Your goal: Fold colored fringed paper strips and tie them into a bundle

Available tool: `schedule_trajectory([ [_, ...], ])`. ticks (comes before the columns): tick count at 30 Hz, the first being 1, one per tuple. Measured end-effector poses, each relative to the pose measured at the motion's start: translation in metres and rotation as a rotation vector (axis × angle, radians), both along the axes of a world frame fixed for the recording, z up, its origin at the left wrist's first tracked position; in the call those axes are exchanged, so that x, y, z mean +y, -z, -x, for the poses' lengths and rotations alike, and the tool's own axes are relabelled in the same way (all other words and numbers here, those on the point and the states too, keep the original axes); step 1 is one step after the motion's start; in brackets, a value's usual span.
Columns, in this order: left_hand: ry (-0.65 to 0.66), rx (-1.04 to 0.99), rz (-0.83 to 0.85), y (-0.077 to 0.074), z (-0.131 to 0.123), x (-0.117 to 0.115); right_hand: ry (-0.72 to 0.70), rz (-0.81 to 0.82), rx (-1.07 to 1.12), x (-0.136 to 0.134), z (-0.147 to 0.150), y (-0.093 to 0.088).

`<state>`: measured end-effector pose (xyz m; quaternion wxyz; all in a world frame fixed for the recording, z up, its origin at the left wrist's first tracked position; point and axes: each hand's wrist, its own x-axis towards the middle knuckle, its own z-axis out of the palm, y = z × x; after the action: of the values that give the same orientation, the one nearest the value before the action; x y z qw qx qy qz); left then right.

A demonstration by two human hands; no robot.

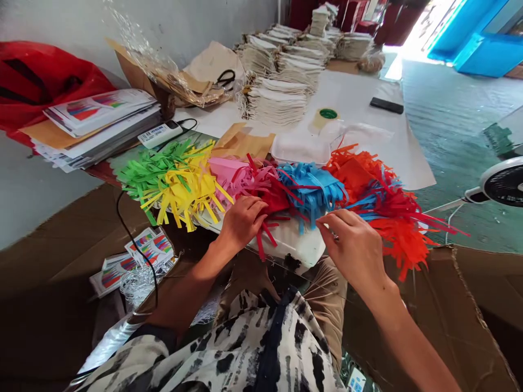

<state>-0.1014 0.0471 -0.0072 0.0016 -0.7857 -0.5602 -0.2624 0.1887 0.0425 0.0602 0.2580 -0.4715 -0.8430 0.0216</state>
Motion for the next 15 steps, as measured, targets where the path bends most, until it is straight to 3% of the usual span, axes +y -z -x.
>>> schedule_trajectory([
  [3, 0.011, -0.016, -0.045, 0.008, 0.005, 0.002, 0.0, 0.055, -0.032, -0.01, 0.007, 0.002],
  [8, 0.015, 0.01, -0.151, 0.015, 0.009, 0.007, -0.016, 0.039, -0.076, -0.017, 0.024, 0.027],
  [15, 0.017, -0.11, -0.263, 0.0, 0.003, 0.006, -0.053, -0.187, -0.057, 0.009, 0.094, 0.044],
])
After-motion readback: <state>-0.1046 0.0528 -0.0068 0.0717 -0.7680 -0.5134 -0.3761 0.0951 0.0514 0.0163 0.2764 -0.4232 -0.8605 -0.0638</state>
